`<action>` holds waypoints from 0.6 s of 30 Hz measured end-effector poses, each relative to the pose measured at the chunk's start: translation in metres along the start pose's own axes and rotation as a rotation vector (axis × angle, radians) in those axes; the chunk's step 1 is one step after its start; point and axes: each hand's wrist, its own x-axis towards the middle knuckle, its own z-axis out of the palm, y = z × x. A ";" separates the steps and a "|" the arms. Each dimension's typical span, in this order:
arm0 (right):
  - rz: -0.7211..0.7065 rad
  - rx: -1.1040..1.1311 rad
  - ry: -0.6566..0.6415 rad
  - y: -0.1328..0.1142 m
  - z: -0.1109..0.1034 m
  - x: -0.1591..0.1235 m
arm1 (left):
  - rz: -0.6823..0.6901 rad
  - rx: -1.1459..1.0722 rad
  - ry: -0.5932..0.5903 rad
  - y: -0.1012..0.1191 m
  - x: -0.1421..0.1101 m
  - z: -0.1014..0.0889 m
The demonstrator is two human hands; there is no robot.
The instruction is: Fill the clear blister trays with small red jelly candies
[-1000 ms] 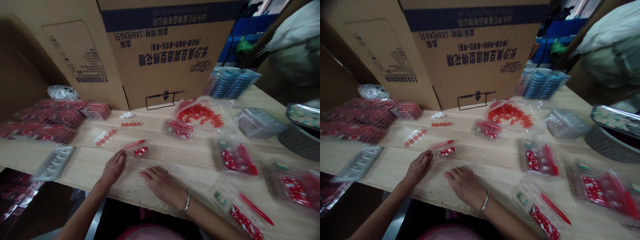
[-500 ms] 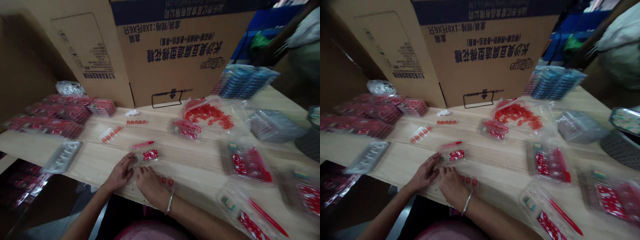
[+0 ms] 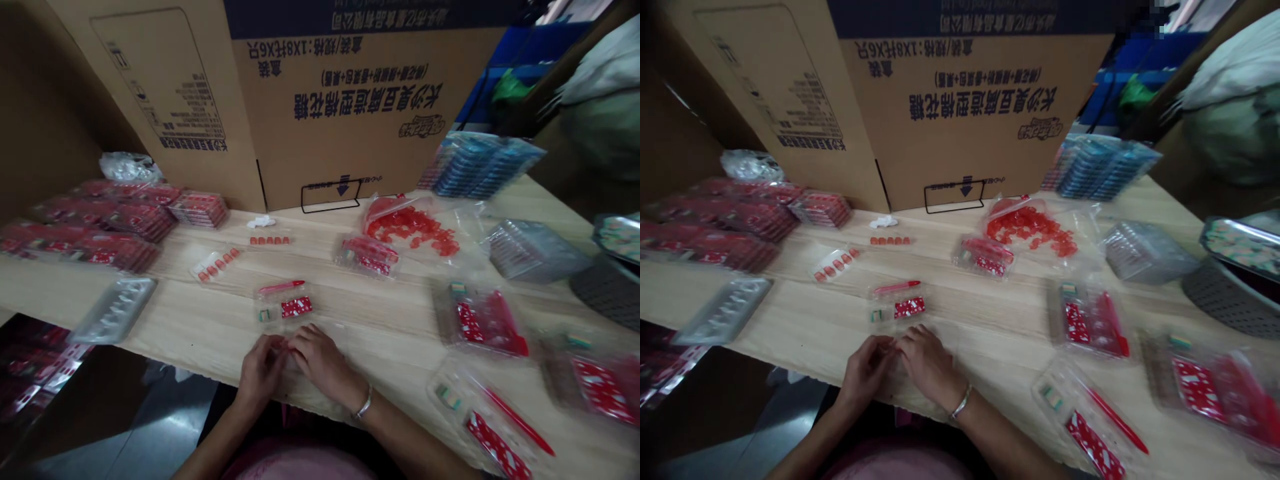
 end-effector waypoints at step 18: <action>-0.225 -0.411 0.035 0.035 -0.006 -0.101 | 0.498 0.414 -0.258 -0.003 -0.051 -0.022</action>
